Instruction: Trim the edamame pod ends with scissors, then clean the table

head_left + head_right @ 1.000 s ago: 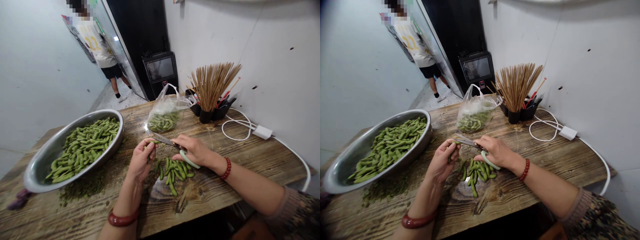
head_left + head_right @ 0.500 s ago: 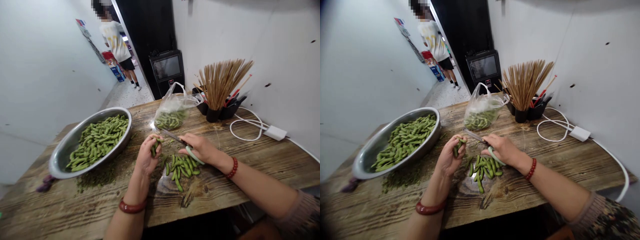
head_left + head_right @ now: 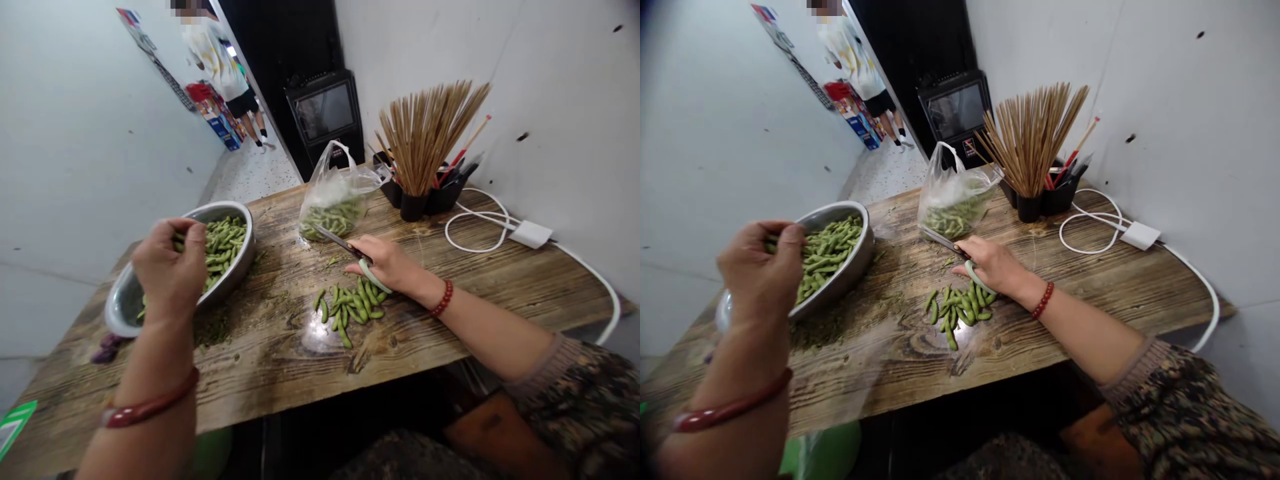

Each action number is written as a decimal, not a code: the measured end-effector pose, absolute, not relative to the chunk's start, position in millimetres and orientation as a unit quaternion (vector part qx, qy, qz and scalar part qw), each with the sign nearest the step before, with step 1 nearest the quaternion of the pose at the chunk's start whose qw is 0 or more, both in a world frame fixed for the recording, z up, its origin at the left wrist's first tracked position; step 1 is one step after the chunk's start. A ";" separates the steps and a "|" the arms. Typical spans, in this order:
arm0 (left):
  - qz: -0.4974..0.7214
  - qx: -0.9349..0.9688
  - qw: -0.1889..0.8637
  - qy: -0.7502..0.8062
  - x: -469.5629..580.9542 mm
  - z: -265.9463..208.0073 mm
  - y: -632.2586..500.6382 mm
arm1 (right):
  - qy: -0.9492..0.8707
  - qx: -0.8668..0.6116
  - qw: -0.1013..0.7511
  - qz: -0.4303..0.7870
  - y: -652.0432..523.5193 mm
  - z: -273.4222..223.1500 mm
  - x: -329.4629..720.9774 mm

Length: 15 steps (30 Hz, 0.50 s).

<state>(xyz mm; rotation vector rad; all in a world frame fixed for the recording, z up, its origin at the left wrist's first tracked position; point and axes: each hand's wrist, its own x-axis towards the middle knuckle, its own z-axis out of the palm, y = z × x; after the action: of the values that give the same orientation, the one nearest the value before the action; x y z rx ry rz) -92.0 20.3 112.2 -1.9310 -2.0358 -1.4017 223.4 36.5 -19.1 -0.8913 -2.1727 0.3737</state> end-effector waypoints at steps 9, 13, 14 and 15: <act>-0.222 -0.780 0.054 -0.582 -94.1 76.6 8.5 | -0.842 -0.355 0.384 0.134 36.3 -16.7 223.6; -0.146 -0.803 -0.114 -0.566 -43.6 23.0 -16.1 | -0.845 -0.349 0.386 0.126 35.8 -17.2 221.6; -0.134 -0.797 -0.136 -0.573 -36.3 13.0 -19.9 | -0.845 -0.348 0.386 0.126 35.7 -17.0 221.0; -0.129 -0.789 -0.152 -0.581 -31.4 5.4 -22.7 | -0.845 -0.347 0.386 0.127 35.6 -16.7 220.5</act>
<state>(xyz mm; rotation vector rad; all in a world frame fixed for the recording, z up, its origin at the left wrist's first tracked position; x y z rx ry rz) -31.4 -22.7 5.4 -2.7515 -2.0281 -0.4491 220.5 35.6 -16.7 -0.8828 -2.1526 0.3243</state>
